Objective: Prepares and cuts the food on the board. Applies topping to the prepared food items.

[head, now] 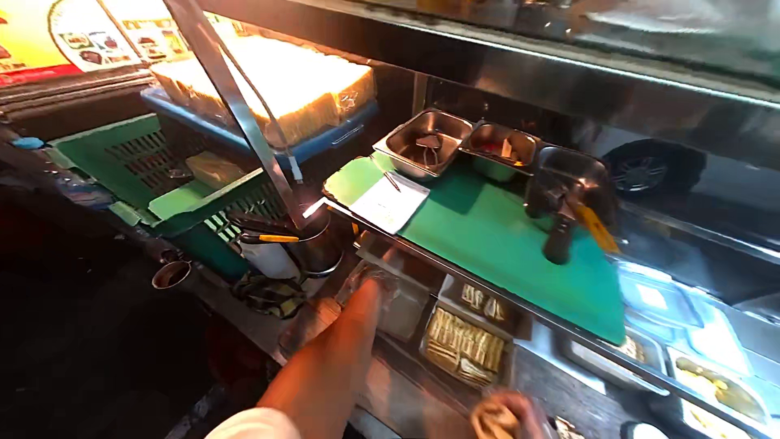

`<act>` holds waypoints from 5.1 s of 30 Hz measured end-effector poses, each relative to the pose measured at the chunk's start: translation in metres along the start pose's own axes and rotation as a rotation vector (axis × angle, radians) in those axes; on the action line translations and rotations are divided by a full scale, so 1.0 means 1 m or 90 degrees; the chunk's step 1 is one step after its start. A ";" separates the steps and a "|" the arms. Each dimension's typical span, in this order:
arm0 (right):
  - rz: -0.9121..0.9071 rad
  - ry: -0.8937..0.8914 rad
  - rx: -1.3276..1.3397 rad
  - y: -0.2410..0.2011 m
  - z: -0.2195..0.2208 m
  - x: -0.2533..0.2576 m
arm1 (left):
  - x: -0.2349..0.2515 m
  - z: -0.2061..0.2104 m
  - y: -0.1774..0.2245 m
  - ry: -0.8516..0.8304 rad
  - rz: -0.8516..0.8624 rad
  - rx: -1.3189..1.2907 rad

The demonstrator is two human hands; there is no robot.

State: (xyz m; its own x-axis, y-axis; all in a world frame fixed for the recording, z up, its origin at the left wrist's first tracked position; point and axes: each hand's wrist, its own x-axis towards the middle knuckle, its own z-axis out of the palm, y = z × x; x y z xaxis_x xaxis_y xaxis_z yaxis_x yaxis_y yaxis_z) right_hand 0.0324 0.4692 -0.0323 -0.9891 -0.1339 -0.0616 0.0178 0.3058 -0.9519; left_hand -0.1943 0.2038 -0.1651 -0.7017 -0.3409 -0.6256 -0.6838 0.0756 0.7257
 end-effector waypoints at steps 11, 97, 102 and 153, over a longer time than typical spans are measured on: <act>0.307 -0.288 -0.525 0.009 0.153 0.287 | -0.054 -0.114 -0.016 0.042 0.180 -0.160; 0.035 -0.408 -0.527 0.059 0.231 0.266 | 0.002 -0.139 -0.123 -0.131 0.197 -0.067; 0.079 -0.416 -0.519 0.047 0.223 0.257 | -0.009 -0.139 -0.117 -0.036 0.235 -0.014; 0.054 -0.044 -0.377 0.145 -0.089 -0.058 | -0.325 0.131 -0.236 -0.068 0.142 -0.222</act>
State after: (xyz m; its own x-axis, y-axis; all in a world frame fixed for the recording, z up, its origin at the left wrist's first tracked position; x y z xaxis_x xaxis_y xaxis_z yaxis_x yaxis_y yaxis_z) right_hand 0.0798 0.6048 -0.1399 -0.9756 -0.1409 -0.1686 -0.0076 0.7885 -0.6149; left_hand 0.1691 0.4195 -0.1709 -0.8537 -0.2521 -0.4557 -0.4177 -0.1910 0.8883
